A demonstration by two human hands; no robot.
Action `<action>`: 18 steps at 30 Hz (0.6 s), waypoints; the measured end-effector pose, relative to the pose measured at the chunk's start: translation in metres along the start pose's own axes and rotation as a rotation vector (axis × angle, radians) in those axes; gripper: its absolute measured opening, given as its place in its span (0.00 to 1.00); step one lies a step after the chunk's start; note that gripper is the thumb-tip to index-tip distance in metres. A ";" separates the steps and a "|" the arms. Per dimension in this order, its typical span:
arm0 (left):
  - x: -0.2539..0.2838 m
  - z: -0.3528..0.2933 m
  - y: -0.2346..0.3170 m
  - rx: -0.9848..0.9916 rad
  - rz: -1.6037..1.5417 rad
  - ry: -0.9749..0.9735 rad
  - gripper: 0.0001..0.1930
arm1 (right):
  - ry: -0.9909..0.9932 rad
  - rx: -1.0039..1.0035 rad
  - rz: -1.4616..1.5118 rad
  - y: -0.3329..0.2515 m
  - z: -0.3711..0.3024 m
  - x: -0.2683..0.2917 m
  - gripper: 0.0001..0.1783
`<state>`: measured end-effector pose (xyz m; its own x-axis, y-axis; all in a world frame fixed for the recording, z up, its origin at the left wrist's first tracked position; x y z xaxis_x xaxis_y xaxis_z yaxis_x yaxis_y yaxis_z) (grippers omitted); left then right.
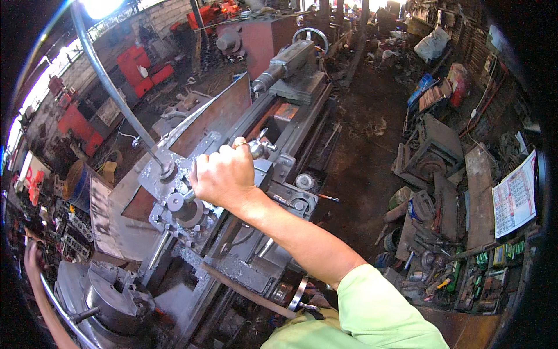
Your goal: The person operates a metal lathe, using a long metal bar to tighten the chuck and adjusting the tool post with a wrench. They repeatedly engage and disengage the chuck, reposition the bar, and make fine adjustments to the tooling setup.
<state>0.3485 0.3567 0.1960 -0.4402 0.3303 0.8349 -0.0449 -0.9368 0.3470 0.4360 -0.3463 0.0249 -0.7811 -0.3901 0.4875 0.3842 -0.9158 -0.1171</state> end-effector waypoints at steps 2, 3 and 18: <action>-0.060 0.031 0.106 -0.116 -0.052 -0.257 0.13 | 0.003 -0.001 -0.010 0.001 0.000 0.000 0.14; -0.087 0.022 0.165 -0.291 -0.004 -0.347 0.11 | 0.012 0.001 -0.005 0.000 -0.001 0.000 0.14; -0.004 -0.336 0.315 0.303 0.600 -0.154 0.14 | -0.233 -0.015 0.002 -0.003 0.001 0.009 0.19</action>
<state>0.0345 0.0216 0.1587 -0.1773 -0.2017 0.9633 0.4295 -0.8965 -0.1086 0.4281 -0.3472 0.0308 -0.6449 -0.3603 0.6740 0.3768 -0.9172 -0.1297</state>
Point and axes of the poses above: each hand's wrist, its own z-axis towards the middle knuckle, its own x-axis out of the back of the hand, y = z × x, the point moved 1 cm from there along z, towards the middle knuckle, and after that the axes turned 3 degrees about -y, right-handed, at the moved point
